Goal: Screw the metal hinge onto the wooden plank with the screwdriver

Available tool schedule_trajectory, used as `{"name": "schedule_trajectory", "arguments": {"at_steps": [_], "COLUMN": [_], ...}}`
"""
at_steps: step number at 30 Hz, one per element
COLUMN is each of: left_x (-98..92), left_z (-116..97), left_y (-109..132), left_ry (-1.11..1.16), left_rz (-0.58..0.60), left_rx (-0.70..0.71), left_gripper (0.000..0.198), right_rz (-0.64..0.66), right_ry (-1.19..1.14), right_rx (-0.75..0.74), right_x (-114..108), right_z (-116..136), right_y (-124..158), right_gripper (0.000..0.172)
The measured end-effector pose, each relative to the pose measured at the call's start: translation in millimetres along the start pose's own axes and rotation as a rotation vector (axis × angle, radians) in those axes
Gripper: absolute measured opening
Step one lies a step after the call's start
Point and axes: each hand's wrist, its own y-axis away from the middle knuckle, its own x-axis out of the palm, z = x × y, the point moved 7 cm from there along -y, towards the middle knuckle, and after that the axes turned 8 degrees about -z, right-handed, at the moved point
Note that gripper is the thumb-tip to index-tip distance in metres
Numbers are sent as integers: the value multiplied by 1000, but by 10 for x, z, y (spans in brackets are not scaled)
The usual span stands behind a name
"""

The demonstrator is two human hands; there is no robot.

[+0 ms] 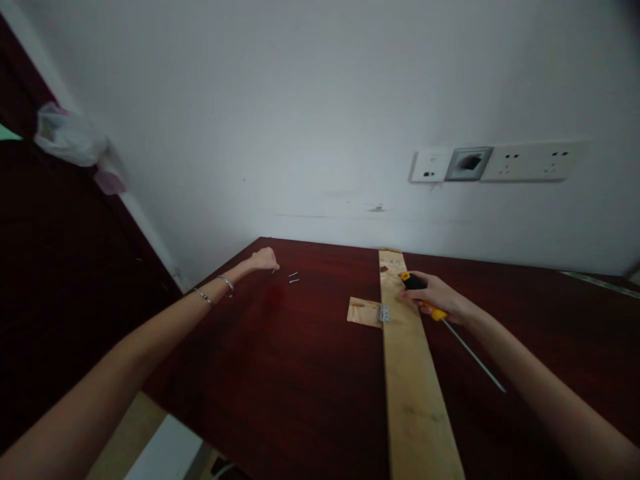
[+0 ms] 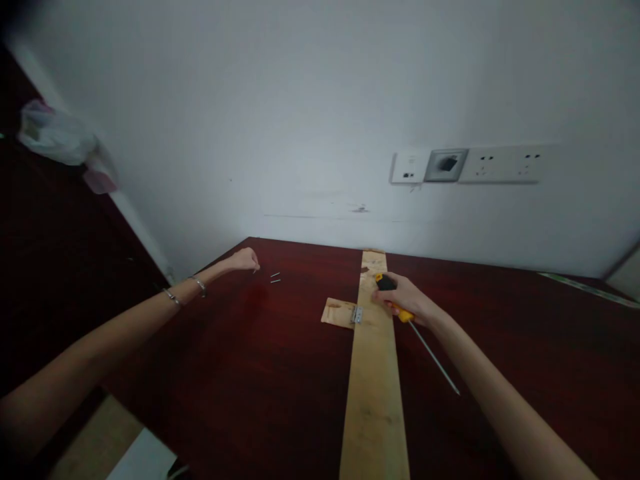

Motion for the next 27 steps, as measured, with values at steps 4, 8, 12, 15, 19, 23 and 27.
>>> {"name": "schedule_trajectory", "arguments": {"at_steps": [4,8,12,15,19,23,27], "left_x": [96,219,293,294,231,116,-32], "left_z": [193,234,249,238,196,82,-316], "left_y": [147,208,198,201,236,229,135], "left_ry": [-97,-145,-184,-194,-203,-194,-115], "left_rz": [75,115,126,137,149,119,31], "left_rx": [-57,-62,-60,-57,-48,-26,84], "left_gripper": [10,10,11,13,12,15,31], "right_rz": [-59,-144,-186,-219,-237,-245,-291], "right_ry": [-42,-40,-38,-40,-70,-163,-294], "right_rx": [-41,-71,-63,-67,-103,-128,-181], "right_x": [-124,-243,-347,-432,-498,-486,-456], "right_z": [166,319,411,441,459,506,652], "right_y": [32,100,170,197,214,264,323], "right_gripper": [69,63,56,53,57,53,31]}}
